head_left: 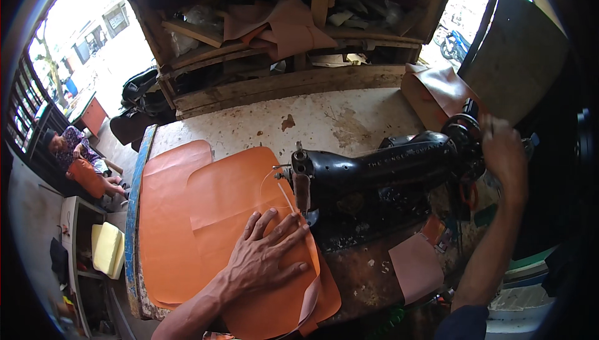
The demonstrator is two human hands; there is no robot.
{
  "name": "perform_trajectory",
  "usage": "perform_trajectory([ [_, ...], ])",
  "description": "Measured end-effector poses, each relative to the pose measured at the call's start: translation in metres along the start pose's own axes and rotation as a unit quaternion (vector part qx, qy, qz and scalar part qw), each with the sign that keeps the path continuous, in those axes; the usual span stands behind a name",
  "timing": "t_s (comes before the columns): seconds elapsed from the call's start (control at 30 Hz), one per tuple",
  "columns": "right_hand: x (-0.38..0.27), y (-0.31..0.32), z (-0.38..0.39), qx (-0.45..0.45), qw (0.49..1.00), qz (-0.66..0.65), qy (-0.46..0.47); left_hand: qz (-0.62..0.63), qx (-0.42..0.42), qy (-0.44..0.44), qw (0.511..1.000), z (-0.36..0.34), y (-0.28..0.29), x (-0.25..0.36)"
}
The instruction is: Sewing pieces of upholstery fabric together using a mechanical sewing machine.
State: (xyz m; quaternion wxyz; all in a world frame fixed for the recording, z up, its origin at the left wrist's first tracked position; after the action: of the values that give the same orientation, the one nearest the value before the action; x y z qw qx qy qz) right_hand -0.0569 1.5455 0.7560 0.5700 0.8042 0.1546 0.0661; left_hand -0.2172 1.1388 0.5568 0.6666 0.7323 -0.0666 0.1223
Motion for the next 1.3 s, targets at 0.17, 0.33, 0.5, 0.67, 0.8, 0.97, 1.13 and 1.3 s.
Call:
perform_trajectory([
  [0.17,-0.038,0.01,0.023,0.015,0.993,-0.025,0.112,0.018,-0.01,-0.003,1.0,-0.001,0.0,-0.003],
  [0.33,-0.002,0.04,0.039,-0.001,0.99,-0.075,-0.12,0.009,-0.002,-0.011,1.0,-0.002,0.001,-0.005],
  [0.5,-0.021,0.019,0.027,-0.058,0.983,-0.176,-0.006,0.012,-0.007,-0.022,1.0,-0.007,-0.001,-0.015],
  [0.67,0.018,0.004,0.021,-0.032,0.99,-0.123,-0.058,0.003,-0.01,-0.04,0.999,-0.009,-0.002,-0.021],
  [0.8,0.003,-0.016,0.006,-0.078,0.968,-0.238,-0.024,-0.012,-0.025,-0.065,0.998,-0.012,-0.002,-0.024],
  [0.97,0.023,-0.02,0.014,-0.077,0.95,-0.301,-0.03,-0.024,-0.025,-0.08,0.996,-0.014,-0.001,-0.027],
  [1.13,0.012,-0.017,0.017,-0.101,0.943,-0.317,-0.002,-0.016,-0.031,-0.095,0.995,-0.017,-0.001,-0.027],
  [1.3,0.02,-0.014,0.021,-0.045,0.95,-0.308,-0.029,-0.009,-0.021,-0.104,0.994,-0.013,0.004,-0.023],
])
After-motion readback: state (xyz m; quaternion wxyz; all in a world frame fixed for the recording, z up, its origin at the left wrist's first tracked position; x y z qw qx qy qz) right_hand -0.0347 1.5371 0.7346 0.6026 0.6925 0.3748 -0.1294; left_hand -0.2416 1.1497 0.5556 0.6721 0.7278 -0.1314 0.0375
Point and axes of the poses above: each hand's wrist, its own z-axis away from the middle knuckle, its own y-axis out of the back of the hand, x = y × z, the point moved 10 cm from there along -z, towards the middle knuckle, and after that the axes turned 15 degrees about -y, right-handed, at the moved point
